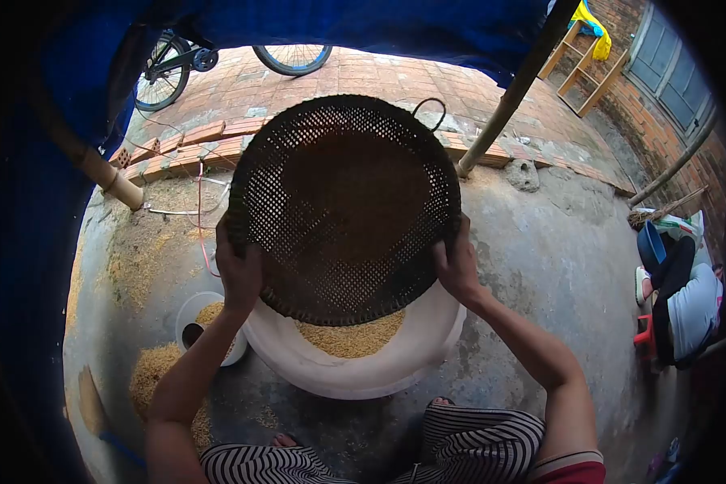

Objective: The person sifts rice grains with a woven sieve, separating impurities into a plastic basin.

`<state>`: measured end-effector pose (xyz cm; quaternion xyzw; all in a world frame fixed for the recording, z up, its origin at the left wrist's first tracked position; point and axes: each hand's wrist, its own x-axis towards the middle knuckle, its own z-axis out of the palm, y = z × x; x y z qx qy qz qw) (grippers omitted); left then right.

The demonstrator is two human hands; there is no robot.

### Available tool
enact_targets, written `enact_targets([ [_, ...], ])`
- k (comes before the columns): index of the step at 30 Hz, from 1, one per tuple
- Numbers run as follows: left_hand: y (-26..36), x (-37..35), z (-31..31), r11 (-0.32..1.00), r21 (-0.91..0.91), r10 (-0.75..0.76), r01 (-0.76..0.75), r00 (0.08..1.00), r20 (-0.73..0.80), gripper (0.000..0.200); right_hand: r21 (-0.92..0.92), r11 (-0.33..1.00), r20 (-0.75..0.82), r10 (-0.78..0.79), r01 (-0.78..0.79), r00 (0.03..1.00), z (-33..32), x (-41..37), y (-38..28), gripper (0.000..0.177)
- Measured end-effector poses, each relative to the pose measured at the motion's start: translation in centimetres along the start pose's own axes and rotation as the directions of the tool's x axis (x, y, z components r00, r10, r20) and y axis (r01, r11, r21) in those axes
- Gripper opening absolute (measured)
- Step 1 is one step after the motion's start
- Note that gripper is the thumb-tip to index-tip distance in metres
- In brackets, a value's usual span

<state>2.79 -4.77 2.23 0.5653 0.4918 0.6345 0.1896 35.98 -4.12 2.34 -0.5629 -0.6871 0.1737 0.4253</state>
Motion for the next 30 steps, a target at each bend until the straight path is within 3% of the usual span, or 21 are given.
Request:
enact_targets([
  [2,-1.2,0.1,0.3,0.997,-0.071,-0.027,0.027,1.0,0.01,0.045,0.046,0.999,-0.032,-0.024,0.026,0.999,0.0,-0.2,0.1,0.045],
  [3,-2.4,0.4,0.4,0.993,-0.108,-0.052,0.055,0.998,0.031,0.044,-0.024,1.0,0.029,0.012,-0.011,1.0,0.4,-0.2,0.8,0.043],
  [4,-3.3,0.0,0.2,0.945,-0.085,-0.31,0.317,0.946,0.093,0.042,-0.095,0.995,0.088,0.049,-0.041,0.995,0.8,-0.2,1.4,0.042],
  [5,-5.4,-0.5,0.1,0.965,-0.011,-0.257,0.26,0.958,0.13,0.038,-0.093,0.995,0.09,0.043,-0.035,0.995,1.2,-0.4,2.1,0.042],
  [7,-6.3,-1.8,-0.5,0.884,0.091,-0.467,0.458,0.863,0.193,0.034,-0.141,0.97,0.204,0.225,-0.199,0.953,1.6,-1.3,3.5,0.039],
  [10,-6.8,-2.0,-0.6,0.809,0.025,-0.575,0.588,0.782,0.24,0.031,-0.163,0.942,0.266,0.329,-0.294,0.906,1.7,-2.1,3.9,0.04],
  [11,-6.3,-1.8,-0.4,0.811,0.024,-0.572,0.585,0.783,0.243,0.031,-0.181,0.928,0.292,0.367,-0.326,0.883,1.5,-2.0,3.4,0.041],
  [12,-5.9,-1.6,-0.3,0.867,-0.014,-0.483,0.498,0.848,0.219,0.03,-0.182,0.927,0.29,0.37,-0.329,0.883,1.3,-2.0,2.9,0.041],
  [14,-3.4,-1.0,-0.3,0.939,0.026,-0.342,0.342,0.927,0.153,0.032,-0.098,0.973,0.167,0.225,-0.211,0.96,0.8,-1.7,1.6,0.044],
  [15,-1.2,-0.8,0.0,0.949,-0.074,-0.298,0.306,0.949,0.102,0.039,-0.1,0.972,0.167,0.228,-0.214,0.959,0.7,-1.5,1.5,0.044],
  [17,-0.3,-0.2,0.0,0.998,-0.043,0.046,-0.044,0.998,0.042,0.045,0.009,1.0,-0.022,0.028,-0.028,0.999,0.8,-1.4,1.5,0.047],
  [19,0.1,0.2,0.1,0.998,-0.057,0.025,-0.022,0.999,0.044,0.045,0.039,0.998,-0.042,-0.054,0.056,0.998,0.9,-1.2,1.5,0.048],
  [21,-1.4,0.9,0.2,0.992,-0.125,-0.002,0.012,0.997,0.075,0.044,-0.069,0.984,0.064,0.167,-0.163,0.984,0.7,-0.7,1.0,0.044],
  [24,-4.5,-0.4,0.2,0.932,0.069,-0.362,0.355,0.917,0.166,0.037,-0.197,0.96,0.183,0.237,-0.201,0.954,0.8,-0.1,0.7,0.04],
  [27,-5.6,-1.9,-0.2,0.818,0.05,-0.566,0.573,0.788,0.241,0.037,-0.213,0.955,0.274,0.262,-0.207,0.925,1.6,-1.6,4.3,0.039],
  [30,-6.3,-1.6,-0.3,0.833,0.115,-0.551,0.541,0.793,0.259,0.038,-0.203,0.938,0.302,0.334,-0.282,0.893,1.3,-1.9,3.8,0.041],
])
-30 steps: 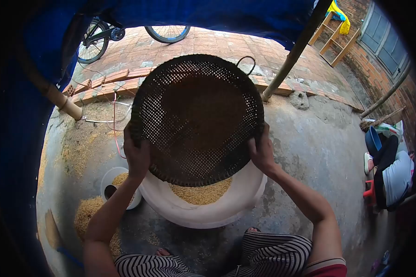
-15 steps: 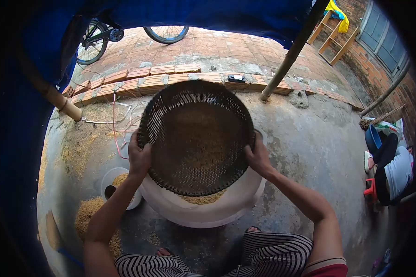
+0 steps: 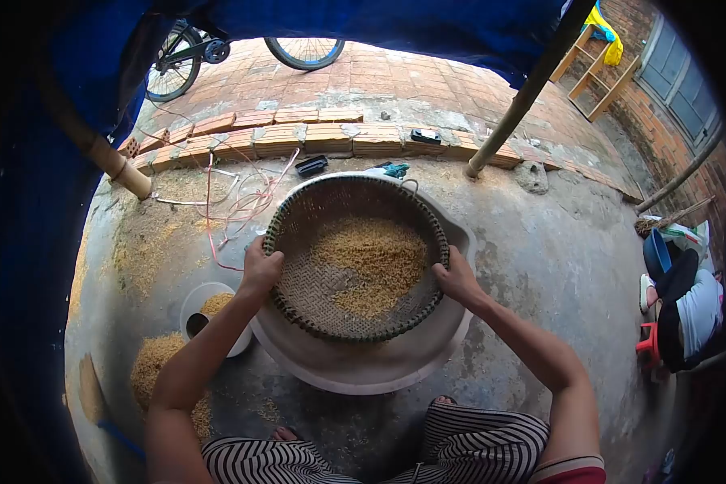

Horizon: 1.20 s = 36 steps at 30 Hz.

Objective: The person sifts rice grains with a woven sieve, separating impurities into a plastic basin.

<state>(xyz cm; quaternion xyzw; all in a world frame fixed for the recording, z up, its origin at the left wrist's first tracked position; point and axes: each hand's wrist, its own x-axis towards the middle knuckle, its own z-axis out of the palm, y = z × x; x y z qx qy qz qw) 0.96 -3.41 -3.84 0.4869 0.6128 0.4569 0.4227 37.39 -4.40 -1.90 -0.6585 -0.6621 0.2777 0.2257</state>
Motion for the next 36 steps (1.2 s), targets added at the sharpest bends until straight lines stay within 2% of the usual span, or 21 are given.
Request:
enact_targets([
  [2,1.1,-0.4,0.2,0.988,-0.019,0.155,-0.156,0.985,-0.072,0.04,0.028,0.997,-0.114,-0.066,0.07,0.991,-0.7,-0.6,-1.4,0.042],
  [4,3.6,-1.3,0.7,0.898,-0.049,0.417,-0.437,0.881,-0.224,0.046,0.045,0.987,-0.226,-0.139,0.153,0.964,-0.8,-0.5,-2.0,0.042],
  [5,4.1,-1.4,0.4,0.814,0.117,0.579,-0.569,0.782,-0.23,0.048,0.089,0.962,-0.316,-0.219,0.258,0.923,-0.5,-0.6,-1.9,0.044],
  [6,4.7,-1.6,0.3,0.816,0.066,0.571,-0.574,0.782,-0.249,0.047,0.122,0.923,-0.406,-0.289,0.365,0.867,-0.3,-0.6,-1.9,0.045],
  [8,4.8,-1.3,0.2,0.851,-0.037,0.503,-0.524,0.833,-0.231,0.044,0.067,0.951,-0.335,-0.263,0.301,0.905,-0.7,-0.2,-2.1,0.044],
  [11,1.0,0.2,0.6,0.978,-0.068,0.19,-0.199,0.974,-0.12,0.035,0.004,0.985,-0.175,-0.168,0.171,0.97,-1.2,1.0,-1.4,0.043],
  [16,-2.4,0.5,0.0,0.983,-0.176,0.051,-0.05,0.999,-0.002,0.03,-0.044,0.999,0.011,-0.024,0.025,1.0,-1.2,0.3,-0.5,0.043],
  [17,-0.2,0.4,-1.2,0.997,-0.072,-0.018,0.019,1.0,0.015,0.031,-0.009,0.998,-0.002,-0.062,0.062,0.998,-0.7,-0.4,-1.3,0.045],
  [19,-0.6,2.2,-3.4,0.979,-0.171,0.114,-0.112,0.993,-0.001,0.032,0.023,0.995,-0.025,-0.091,0.092,0.995,-1.0,-1.3,-3.6,0.046],
  [21,3.0,2.2,-3.7,0.967,-0.226,0.117,-0.118,0.993,-0.016,0.033,0.084,0.95,-0.112,-0.292,0.302,0.95,-2.2,-1.7,-6.6,0.047],
  [23,2.9,3.5,-1.6,0.931,-0.273,0.241,-0.241,0.97,-0.035,0.034,0.15,0.98,-0.115,-0.112,0.129,0.987,-4.2,1.3,-6.5,0.043],
  [24,2.4,3.4,0.2,0.958,-0.149,0.235,-0.246,0.968,-0.082,0.034,0.189,0.975,-0.196,-0.079,0.116,0.977,-4.4,3.6,-4.1,0.039],
  [26,2.8,1.0,4.2,0.978,0.023,0.209,-0.208,0.965,-0.158,0.044,-0.131,0.989,-0.196,0.038,-0.064,0.98,-4.6,4.9,-0.5,0.037],
  [27,2.0,0.6,4.3,0.954,0.175,0.271,-0.244,0.95,-0.155,0.048,-0.121,0.993,-0.138,-0.034,0.017,0.99,-3.7,3.9,0.4,0.035],
  [28,2.2,0.1,3.5,0.952,0.138,0.291,-0.272,0.946,-0.146,0.048,-0.105,0.991,-0.082,-0.091,0.082,0.992,-2.8,2.5,2.0,0.034],
  [30,3.4,-0.1,0.8,0.96,-0.038,0.272,-0.276,0.958,-0.088,0.041,0.023,0.876,-0.133,-0.475,0.482,0.87,2.3,1.6,5.0,0.035],
  [31,4.7,0.4,-1.1,0.973,-0.052,0.227,-0.227,0.974,0.009,0.039,0.021,0.886,-0.138,-0.456,0.463,0.879,1.5,1.2,2.7,0.035],
  [32,5.6,1.5,-2.1,0.98,-0.14,0.149,-0.14,0.987,0.059,0.039,0.181,0.978,0.097,-0.126,0.107,0.987,-0.4,0.6,-1.3,0.037],
  [33,6.2,2.1,-2.7,0.975,-0.215,0.075,-0.05,0.991,0.111,0.038,0.251,0.927,0.366,0.176,-0.279,0.914,-1.5,0.4,-3.5,0.04],
  [34,5.4,2.5,-2.2,0.988,-0.111,0.117,-0.111,0.992,0.056,0.037,0.267,0.92,0.362,0.18,-0.287,0.915,-1.3,1.3,-2.3,0.04],
  [36,3.2,2.1,1.3,0.956,0.192,0.249,-0.22,0.958,-0.141,0.042,0.186,0.979,-0.063,-0.07,0.08,0.996,0.2,4.4,1.8,0.04],
])
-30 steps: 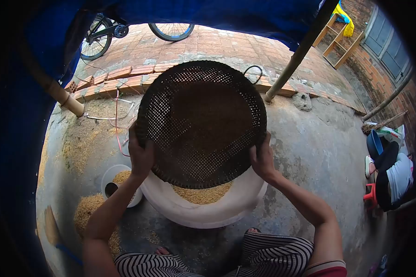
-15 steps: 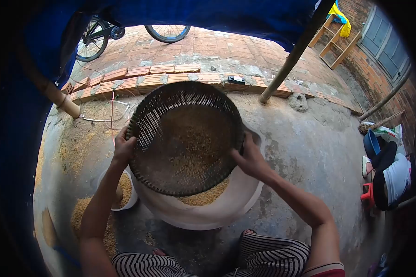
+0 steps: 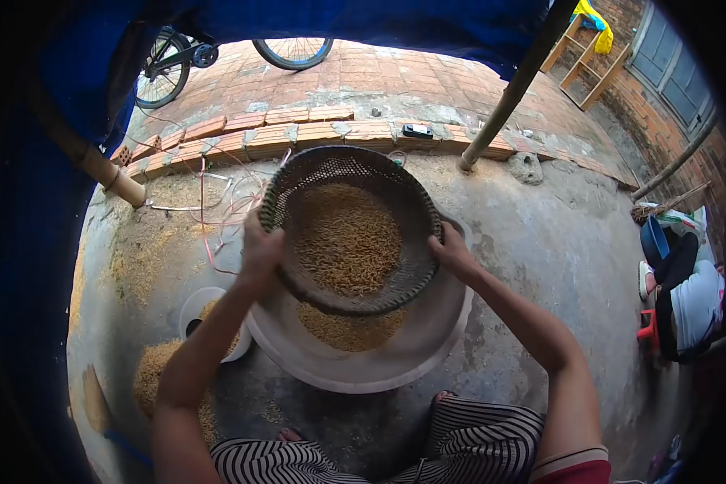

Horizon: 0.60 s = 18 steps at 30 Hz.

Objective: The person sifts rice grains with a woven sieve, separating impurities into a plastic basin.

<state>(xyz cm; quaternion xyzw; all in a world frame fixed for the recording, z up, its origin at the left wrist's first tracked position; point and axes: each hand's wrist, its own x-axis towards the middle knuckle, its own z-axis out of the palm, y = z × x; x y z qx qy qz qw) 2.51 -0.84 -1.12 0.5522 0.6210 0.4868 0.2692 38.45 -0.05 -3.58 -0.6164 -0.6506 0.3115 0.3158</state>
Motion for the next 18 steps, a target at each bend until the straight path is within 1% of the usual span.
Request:
enact_targets([
  [1,0.7,-2.4,1.5,0.955,0.204,0.239,-0.217,0.967,-0.089,0.046,0.001,1.0,-0.009,-0.014,0.014,1.0,1.3,0.0,1.5,0.04],
  [2,1.0,-3.6,1.3,0.937,0.217,0.3,-0.275,0.949,-0.096,0.046,-0.135,0.984,0.039,0.123,-0.116,0.992,2.6,-1.0,3.5,0.038],
  [3,1.9,-4.3,1.1,0.918,0.226,0.355,-0.327,0.93,-0.095,0.046,-0.276,0.929,0.065,0.274,-0.247,0.96,3.0,-2.2,4.9,0.036],
  [4,3.1,-3.9,-0.4,0.974,0.093,0.212,-0.207,0.976,-0.047,0.045,-0.237,0.964,0.156,0.157,-0.118,0.975,3.5,-3.0,4.9,0.038],
  [5,4.2,-3.2,-2.5,0.998,-0.03,0.061,-0.06,0.998,0.027,0.043,-0.245,0.96,0.157,0.178,-0.136,0.972,3.1,-3.4,2.9,0.038],
  [6,5.4,-2.6,-4.1,0.989,-0.136,-0.053,0.062,0.996,0.07,0.042,-0.091,0.979,0.343,0.205,-0.184,0.917,2.1,-3.6,-0.6,0.044],
  [7,5.4,-1.6,-4.8,0.969,-0.23,-0.068,0.088,0.993,0.091,0.041,0.071,0.965,0.512,0.183,-0.253,0.839,1.6,-3.2,-2.5,0.05],
  [8,5.0,-0.7,-4.3,0.973,-0.209,-0.075,0.092,0.993,0.089,0.042,0.084,0.959,0.51,0.191,-0.269,0.839,1.6,-2.4,-1.8,0.05],
  [9,3.6,-0.2,-3.7,0.977,-0.189,-0.083,0.096,0.994,0.078,0.043,0.089,0.98,0.332,0.138,-0.176,0.933,1.9,-1.4,-0.3,0.048],
  [10,1.6,-0.6,-1.7,0.994,-0.109,0.002,0.0,1.0,0.019,0.045,0.066,0.996,0.139,0.055,-0.064,0.989,2.2,-0.3,1.1,0.046],
  [11,0.6,-1.6,0.6,0.995,-0.027,0.093,-0.095,0.995,-0.043,0.047,0.065,0.997,0.14,0.033,-0.043,0.99,3.3,-0.2,3.1,0.046],
  [12,1.8,-3.1,1.5,0.984,0.086,0.161,-0.157,0.986,-0.037,0.049,-0.194,0.969,0.155,0.186,-0.154,0.97,4.7,-0.8,5.8,0.042],
  [13,2.2,-3.5,1.2,0.987,0.128,0.1,-0.101,0.995,0.008,0.05,-0.441,0.861,0.121,0.338,-0.254,0.933,5.2,-0.8,7.1,0.038],
  [14,2.5,-3.3,0.0,0.986,0.137,0.098,-0.1,0.995,0.016,0.049,-0.448,0.858,0.119,0.334,-0.25,0.935,4.3,-1.0,5.1,0.038],
  [15,2.9,-3.4,-1.6,0.986,0.145,0.084,-0.088,0.996,0.032,0.048,-0.243,0.931,0.355,0.347,-0.273,0.868,3.0,-2.4,0.9,0.038],
  [16,4.4,-3.2,-3.2,1.0,0.003,0.011,-0.011,0.999,0.042,0.045,-0.024,0.935,0.569,0.304,-0.353,0.764,2.4,-3.6,-1.3,0.038],
  [17,4.8,-2.5,-4.5,0.994,-0.097,-0.043,0.051,0.996,0.079,0.043,-0.019,0.922,0.566,0.329,-0.387,0.756,2.5,-3.6,-1.4,0.038],
  [18,5.4,-1.8,-4.6,0.98,-0.164,-0.099,0.114,0.99,0.097,0.043,0.074,0.945,0.49,0.244,-0.318,0.837,2.4,-2.3,-1.9,0.039],
])
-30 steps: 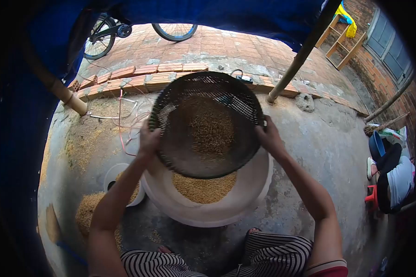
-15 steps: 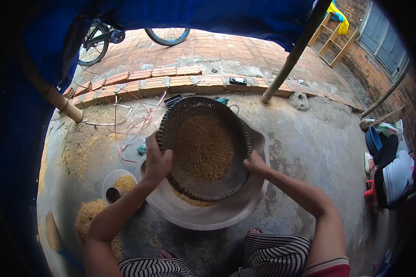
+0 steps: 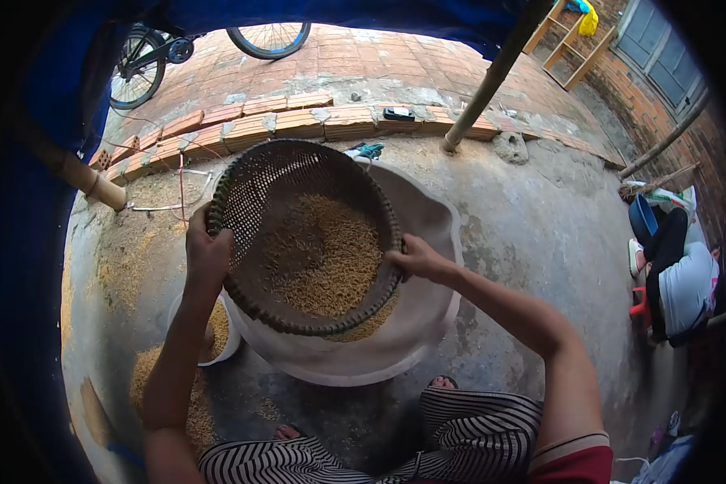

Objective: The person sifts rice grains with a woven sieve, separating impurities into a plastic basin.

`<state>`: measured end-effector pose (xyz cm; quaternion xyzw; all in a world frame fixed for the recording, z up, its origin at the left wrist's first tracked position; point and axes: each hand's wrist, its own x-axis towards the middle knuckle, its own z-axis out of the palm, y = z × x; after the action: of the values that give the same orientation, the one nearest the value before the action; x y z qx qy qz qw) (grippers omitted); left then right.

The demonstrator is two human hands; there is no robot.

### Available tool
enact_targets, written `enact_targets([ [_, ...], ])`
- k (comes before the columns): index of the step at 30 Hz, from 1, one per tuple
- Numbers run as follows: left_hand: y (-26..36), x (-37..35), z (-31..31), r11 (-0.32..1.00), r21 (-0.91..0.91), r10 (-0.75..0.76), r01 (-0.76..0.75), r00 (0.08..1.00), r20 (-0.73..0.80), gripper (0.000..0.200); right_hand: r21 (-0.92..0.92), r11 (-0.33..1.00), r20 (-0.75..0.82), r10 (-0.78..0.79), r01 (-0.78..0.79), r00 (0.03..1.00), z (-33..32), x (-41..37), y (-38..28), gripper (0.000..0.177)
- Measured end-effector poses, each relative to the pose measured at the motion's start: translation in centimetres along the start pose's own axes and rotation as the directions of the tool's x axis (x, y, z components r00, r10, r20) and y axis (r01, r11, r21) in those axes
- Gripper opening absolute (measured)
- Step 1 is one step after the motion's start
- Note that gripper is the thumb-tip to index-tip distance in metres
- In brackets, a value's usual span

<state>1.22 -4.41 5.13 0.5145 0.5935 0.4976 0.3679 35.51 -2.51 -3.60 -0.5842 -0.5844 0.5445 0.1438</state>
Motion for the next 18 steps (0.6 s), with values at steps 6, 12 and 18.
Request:
enact_targets([
  [6,-3.5,-1.1,3.3,0.913,0.312,0.291,-0.261,0.955,-0.053,0.048,-0.188,0.978,-0.325,0.026,-0.091,0.945,2.3,1.9,3.7,0.03],
  [12,-1.1,1.6,-1.3,1.0,0.013,0.011,-0.01,0.998,-0.064,0.043,0.167,0.984,-0.12,-0.033,0.053,0.992,1.5,1.4,0.1,0.032],
  [18,-1.8,-2.5,3.0,0.937,0.232,0.283,-0.26,0.957,-0.07,0.047,-0.183,0.979,-0.245,-0.136,0.092,0.96,2.2,3.4,6.0,0.027],
])
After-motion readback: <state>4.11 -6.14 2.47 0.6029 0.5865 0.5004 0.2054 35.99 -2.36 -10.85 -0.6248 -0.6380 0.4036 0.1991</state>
